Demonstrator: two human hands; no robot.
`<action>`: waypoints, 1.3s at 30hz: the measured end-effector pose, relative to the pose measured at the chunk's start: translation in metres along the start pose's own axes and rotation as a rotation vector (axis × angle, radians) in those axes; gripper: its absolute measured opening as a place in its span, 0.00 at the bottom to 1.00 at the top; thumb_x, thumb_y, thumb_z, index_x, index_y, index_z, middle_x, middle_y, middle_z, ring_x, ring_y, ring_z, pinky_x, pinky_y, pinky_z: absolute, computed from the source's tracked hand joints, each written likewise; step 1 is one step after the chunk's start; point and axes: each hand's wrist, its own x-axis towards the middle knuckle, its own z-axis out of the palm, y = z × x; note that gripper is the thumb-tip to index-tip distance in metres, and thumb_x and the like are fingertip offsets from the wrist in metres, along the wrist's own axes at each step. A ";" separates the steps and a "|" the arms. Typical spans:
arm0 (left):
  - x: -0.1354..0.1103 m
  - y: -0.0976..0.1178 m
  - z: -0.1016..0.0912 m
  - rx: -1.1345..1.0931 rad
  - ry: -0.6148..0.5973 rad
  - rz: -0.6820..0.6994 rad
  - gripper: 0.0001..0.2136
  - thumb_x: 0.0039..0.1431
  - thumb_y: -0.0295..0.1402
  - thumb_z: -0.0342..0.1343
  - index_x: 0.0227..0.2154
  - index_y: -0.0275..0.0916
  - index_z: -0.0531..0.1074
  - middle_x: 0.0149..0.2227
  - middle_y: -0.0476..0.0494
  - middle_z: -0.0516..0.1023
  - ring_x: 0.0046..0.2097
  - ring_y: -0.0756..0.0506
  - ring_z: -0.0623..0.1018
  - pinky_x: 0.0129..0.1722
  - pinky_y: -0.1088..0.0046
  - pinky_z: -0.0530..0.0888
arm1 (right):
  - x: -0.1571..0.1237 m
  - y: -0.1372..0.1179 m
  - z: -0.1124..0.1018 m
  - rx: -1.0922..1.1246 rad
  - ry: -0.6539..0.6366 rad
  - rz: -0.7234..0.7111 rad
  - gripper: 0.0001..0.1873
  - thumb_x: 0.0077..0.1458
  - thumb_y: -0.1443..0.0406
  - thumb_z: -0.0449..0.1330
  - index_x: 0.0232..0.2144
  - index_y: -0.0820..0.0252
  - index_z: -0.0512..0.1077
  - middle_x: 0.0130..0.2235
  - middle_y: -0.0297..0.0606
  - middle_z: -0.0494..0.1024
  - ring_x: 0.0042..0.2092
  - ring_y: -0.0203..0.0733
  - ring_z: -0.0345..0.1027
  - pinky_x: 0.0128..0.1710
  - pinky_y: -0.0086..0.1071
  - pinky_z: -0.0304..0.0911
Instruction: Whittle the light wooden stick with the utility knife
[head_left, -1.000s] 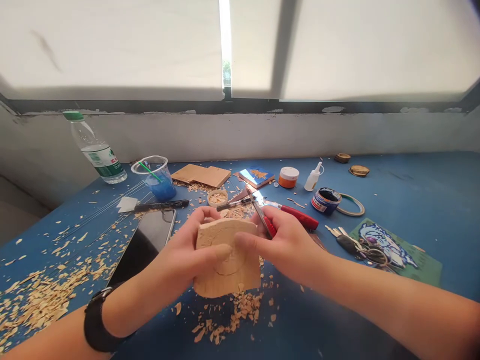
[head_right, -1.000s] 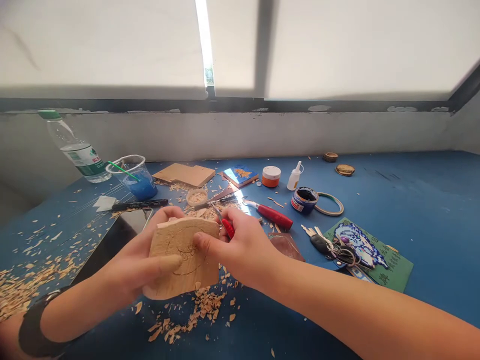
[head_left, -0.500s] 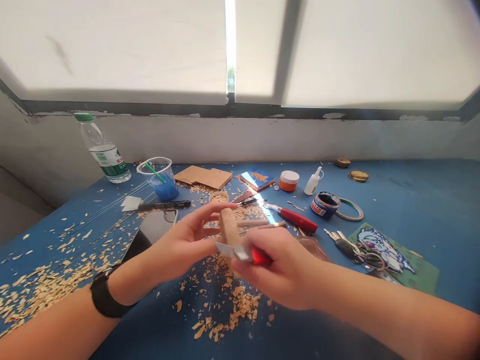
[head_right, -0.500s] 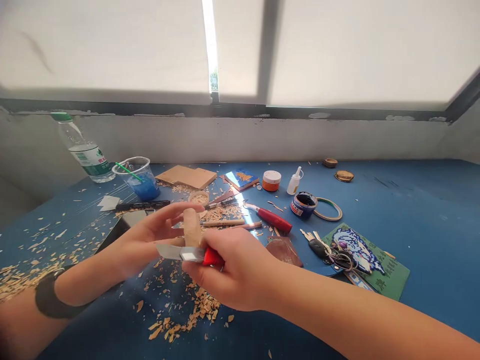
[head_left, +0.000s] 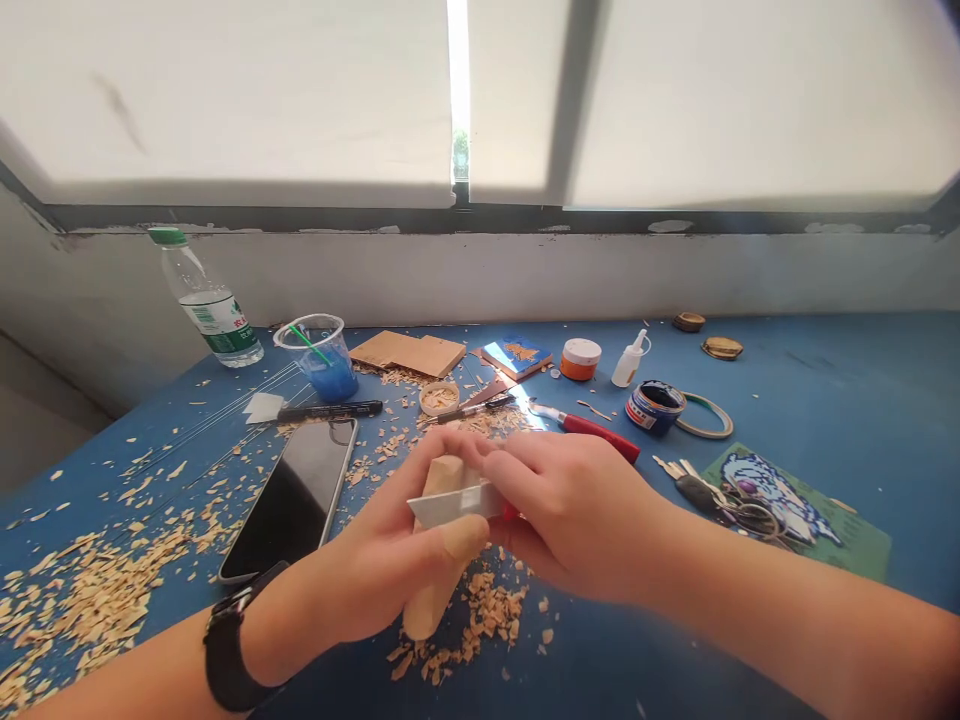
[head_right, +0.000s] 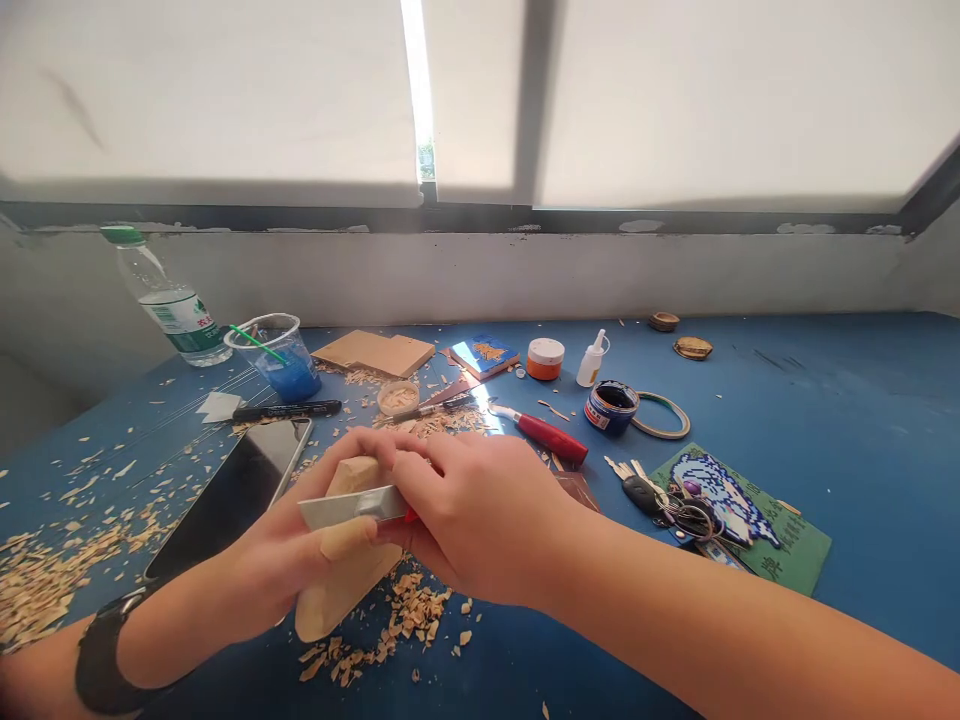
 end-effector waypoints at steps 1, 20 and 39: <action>0.000 0.001 0.001 0.011 -0.002 -0.002 0.20 0.68 0.42 0.59 0.59 0.50 0.63 0.51 0.42 0.74 0.47 0.41 0.76 0.44 0.67 0.74 | 0.000 -0.002 -0.001 -0.031 -0.002 0.003 0.21 0.70 0.57 0.51 0.56 0.65 0.68 0.35 0.41 0.77 0.31 0.43 0.65 0.30 0.37 0.56; -0.013 0.014 0.008 0.124 -0.051 0.027 0.22 0.67 0.43 0.59 0.61 0.49 0.65 0.54 0.40 0.74 0.55 0.36 0.74 0.48 0.64 0.75 | -0.005 -0.023 -0.007 -0.097 -0.096 0.029 0.17 0.69 0.55 0.53 0.37 0.61 0.74 0.31 0.40 0.78 0.26 0.43 0.65 0.24 0.39 0.47; -0.019 0.007 0.036 0.175 0.230 -0.002 0.13 0.71 0.44 0.53 0.53 0.47 0.68 0.51 0.40 0.75 0.50 0.38 0.76 0.50 0.62 0.76 | -0.007 -0.023 -0.001 -0.211 0.085 0.156 0.11 0.53 0.60 0.69 0.29 0.56 0.70 0.23 0.32 0.72 0.21 0.40 0.63 0.20 0.37 0.37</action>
